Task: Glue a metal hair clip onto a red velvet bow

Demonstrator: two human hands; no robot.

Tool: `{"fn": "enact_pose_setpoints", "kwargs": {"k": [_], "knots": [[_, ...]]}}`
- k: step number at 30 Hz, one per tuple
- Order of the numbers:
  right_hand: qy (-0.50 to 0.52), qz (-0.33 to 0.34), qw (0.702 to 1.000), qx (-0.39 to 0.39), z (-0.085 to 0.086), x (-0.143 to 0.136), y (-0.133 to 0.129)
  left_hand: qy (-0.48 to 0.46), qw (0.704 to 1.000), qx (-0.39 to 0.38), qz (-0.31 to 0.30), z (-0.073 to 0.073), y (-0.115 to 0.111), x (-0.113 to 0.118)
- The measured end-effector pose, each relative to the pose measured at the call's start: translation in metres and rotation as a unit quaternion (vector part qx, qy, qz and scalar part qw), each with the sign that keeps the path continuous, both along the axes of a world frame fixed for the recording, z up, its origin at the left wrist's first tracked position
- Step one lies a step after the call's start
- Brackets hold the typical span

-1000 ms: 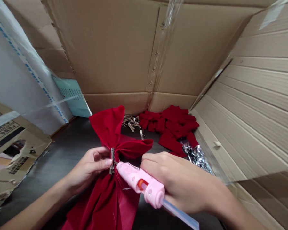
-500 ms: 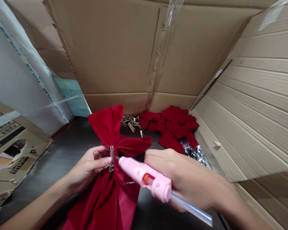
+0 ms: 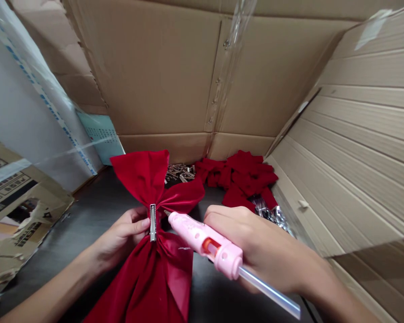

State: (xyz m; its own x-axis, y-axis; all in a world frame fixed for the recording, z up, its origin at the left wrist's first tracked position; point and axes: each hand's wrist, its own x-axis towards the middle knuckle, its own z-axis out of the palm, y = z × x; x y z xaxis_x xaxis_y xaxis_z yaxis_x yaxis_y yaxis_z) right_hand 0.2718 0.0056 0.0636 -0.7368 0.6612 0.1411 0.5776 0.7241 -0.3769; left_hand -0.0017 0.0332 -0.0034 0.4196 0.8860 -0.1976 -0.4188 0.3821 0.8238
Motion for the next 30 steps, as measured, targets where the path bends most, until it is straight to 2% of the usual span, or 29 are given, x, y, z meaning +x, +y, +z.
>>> {"fn": "enact_pose_setpoints", "kwargs": {"k": [3,9,20,30], "knots": [[0.001,0.01,1.0,-0.004,0.002,-0.001,-0.001,-0.011,1.0,0.027,0.002,-0.001,-0.001,-0.001],[0.014,0.025,1.0,-0.011,0.006,-0.01,-0.005,0.054,0.997,0.052,0.007,0.0,0.0,-0.002],[-0.003,0.024,1.0,-0.012,0.007,-0.014,-0.005,0.018,0.999,0.008,-0.039,0.007,-0.001,0.0],[-0.036,0.031,0.999,-0.024,0.01,-0.019,-0.009,0.049,0.998,0.009,-0.024,0.007,-0.003,0.0]]}}
